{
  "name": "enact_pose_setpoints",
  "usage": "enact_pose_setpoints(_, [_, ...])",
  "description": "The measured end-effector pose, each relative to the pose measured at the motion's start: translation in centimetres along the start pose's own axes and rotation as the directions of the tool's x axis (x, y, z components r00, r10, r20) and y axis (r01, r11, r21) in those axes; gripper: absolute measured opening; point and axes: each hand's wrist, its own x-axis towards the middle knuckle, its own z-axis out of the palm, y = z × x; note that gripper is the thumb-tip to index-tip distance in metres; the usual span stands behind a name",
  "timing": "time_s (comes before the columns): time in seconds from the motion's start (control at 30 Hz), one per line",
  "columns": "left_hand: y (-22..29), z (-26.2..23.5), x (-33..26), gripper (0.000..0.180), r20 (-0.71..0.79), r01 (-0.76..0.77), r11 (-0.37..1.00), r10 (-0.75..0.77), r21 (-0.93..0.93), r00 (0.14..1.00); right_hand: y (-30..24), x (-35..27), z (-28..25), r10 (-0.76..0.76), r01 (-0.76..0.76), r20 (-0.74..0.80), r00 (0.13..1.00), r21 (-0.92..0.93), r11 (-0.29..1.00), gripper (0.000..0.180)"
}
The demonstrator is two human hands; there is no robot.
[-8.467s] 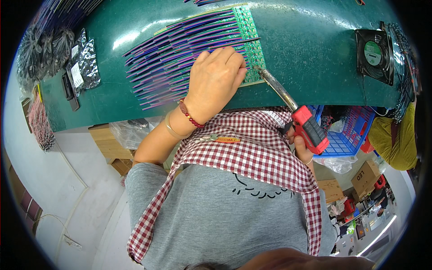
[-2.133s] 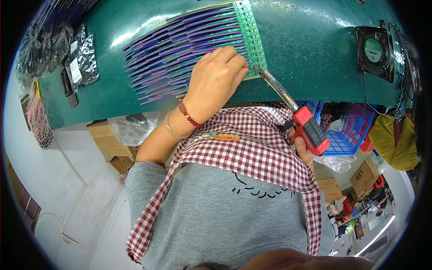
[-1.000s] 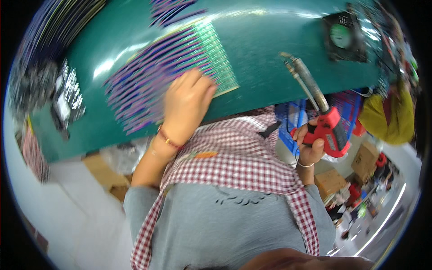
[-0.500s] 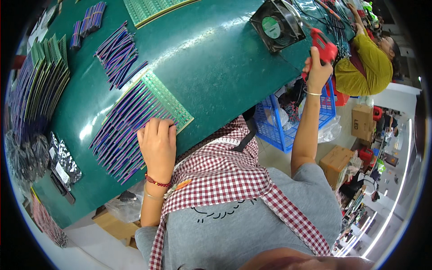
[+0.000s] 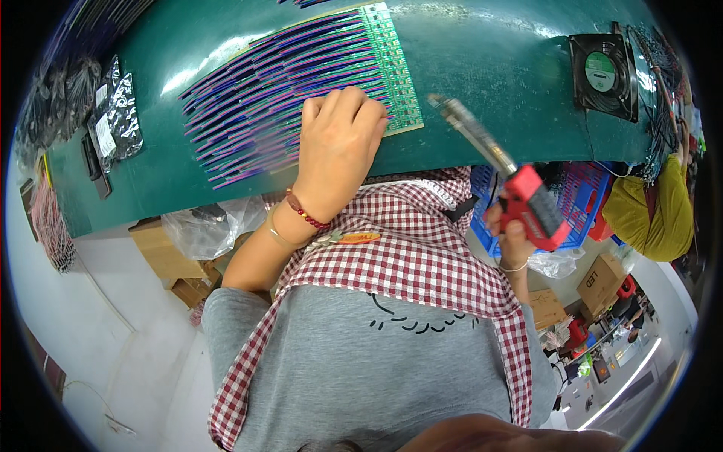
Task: The person solders ribbon cable wires onto a circuit board using a soldering iron, sets the board aside, aligns new wires onto another circuit board, and solders them with the soldering iron.
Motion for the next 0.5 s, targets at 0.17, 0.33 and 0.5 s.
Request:
enact_pose_setpoints(0.17, [-0.2, 0.0, -0.4, 0.013, -0.02, 0.005, 1.0, -0.005, -0.007, 1.0, 2.8, -1.5, 0.0, -0.036, 0.046, 0.193, 0.981, -0.049, 0.998, 0.027])
enact_pose_setpoints(0.33, [-0.2, 0.2, -0.4, 0.013, -0.03, 0.002, 1.0, -0.002, -0.013, 1.0, 3.1, -1.3, 0.1, -0.036, 0.047, 0.209, 0.977, -0.052, 0.998, 0.024])
enact_pose_setpoints(0.5, [-0.2, 0.3, -0.3, 0.014, -0.034, -0.02, 1.0, 0.02, 0.003, 0.999, 3.0, -0.8, 0.0, -0.058, 0.083, 0.266, 0.962, -0.084, 0.993, 0.023])
